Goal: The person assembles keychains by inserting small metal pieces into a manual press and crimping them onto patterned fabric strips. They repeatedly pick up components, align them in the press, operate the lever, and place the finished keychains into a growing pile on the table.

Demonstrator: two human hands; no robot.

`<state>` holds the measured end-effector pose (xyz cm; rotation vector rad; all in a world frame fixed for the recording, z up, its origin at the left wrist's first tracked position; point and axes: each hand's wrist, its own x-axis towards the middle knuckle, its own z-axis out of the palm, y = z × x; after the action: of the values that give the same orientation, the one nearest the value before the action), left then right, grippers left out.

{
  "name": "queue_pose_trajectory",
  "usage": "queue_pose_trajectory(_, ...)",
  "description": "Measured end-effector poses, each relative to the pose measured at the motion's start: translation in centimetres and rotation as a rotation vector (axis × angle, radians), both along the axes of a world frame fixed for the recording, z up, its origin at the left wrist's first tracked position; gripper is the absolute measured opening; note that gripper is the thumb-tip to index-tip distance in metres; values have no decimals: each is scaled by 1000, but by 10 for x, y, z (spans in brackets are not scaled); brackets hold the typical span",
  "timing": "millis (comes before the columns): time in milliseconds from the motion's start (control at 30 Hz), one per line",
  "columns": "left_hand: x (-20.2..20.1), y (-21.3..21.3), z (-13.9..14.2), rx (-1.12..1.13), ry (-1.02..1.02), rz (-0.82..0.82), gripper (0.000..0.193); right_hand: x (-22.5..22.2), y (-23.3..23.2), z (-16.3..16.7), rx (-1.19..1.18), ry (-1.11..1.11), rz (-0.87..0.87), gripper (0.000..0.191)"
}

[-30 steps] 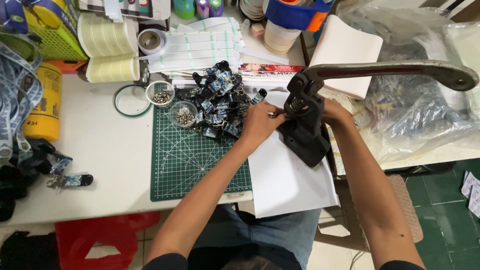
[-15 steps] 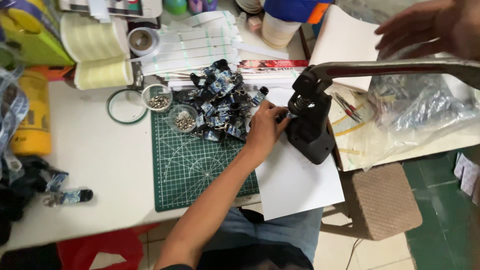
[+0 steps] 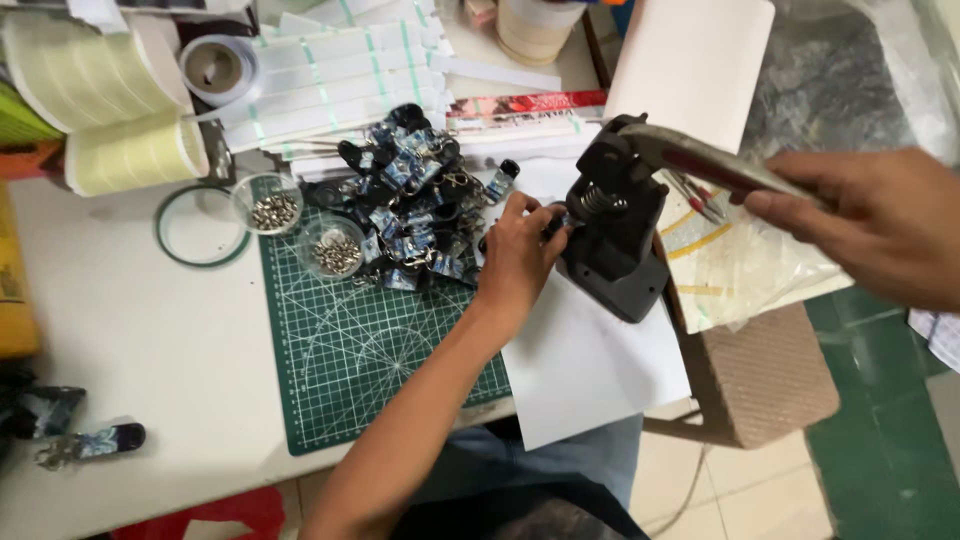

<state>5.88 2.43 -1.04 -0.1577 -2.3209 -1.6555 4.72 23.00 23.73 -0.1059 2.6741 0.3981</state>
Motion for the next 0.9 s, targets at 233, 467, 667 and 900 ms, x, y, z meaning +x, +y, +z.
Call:
queue_pose_trajectory(233, 15, -8, 41, -213, 99, 30, 30, 20, 5, -9, -363, 150, -125, 42)
queue_pose_trajectory(467, 24, 34, 134, -220, 669, 203, 35, 28, 10, -16, -565, 340, 71, 48)
queue_pose_trajectory(667, 0, 124, 142, -195, 749, -116, 86, 27, 43, -58, -614, 360, 59, 44)
queue_pose_trajectory(900, 4, 120, 112, -67, 802, -202, 72, 54, 60, -97, -656, 312, -69, 39)
